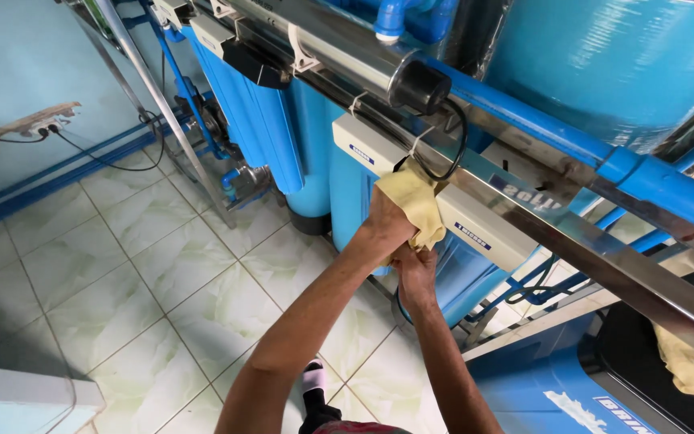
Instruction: Wiping down water filtration tanks, pipes, and valves with a cloth.
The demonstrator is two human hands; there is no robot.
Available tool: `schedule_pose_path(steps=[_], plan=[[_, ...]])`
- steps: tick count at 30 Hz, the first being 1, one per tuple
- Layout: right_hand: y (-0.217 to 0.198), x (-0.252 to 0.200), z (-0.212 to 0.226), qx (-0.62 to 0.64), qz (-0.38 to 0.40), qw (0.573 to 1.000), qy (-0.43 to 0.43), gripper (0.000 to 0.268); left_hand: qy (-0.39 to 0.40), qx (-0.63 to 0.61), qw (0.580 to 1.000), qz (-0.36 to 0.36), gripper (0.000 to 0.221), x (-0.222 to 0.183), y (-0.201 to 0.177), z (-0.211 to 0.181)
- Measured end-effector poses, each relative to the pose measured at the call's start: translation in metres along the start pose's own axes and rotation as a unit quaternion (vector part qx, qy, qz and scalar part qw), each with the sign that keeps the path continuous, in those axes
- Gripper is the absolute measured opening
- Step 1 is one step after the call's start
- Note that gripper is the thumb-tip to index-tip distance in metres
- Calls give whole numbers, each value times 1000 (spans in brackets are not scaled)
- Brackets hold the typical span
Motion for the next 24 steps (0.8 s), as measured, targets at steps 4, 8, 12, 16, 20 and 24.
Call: schedule_pose_path(steps=[4, 8, 12, 16, 20, 24], plan=[[-20, 4, -15, 12, 17, 1000, -17, 13, -93, -49, 994, -16, 37, -18, 9, 18], [-17, -10, -5, -6, -17, 1000, -6, 21, -189, -97, 976, -40, 35, -44, 14, 45], [-46, -13, -17, 7, -68, 997, 21, 30, -269, -143, 950, -67, 34, -58, 17, 94], [-52, -36, 6, -36, -59, 998, -7, 32, -368, -585, 723, 7, 46, -73, 41, 107], [-6, -48, 49, -96, -81, 991, -53, 35, -326, -739, 586, 68, 43, -24, 42, 88], [-9, -62, 54, -181, -162, 967, -72, 35, -285, -894, 333, 96, 40, -21, 68, 69]])
Point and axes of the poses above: each hand's wrist, its own x-axis towards the middle knuckle, its own y-axis out of the palm, z = x × y, the point moved 9 cm from there along x, towards the middle knuckle
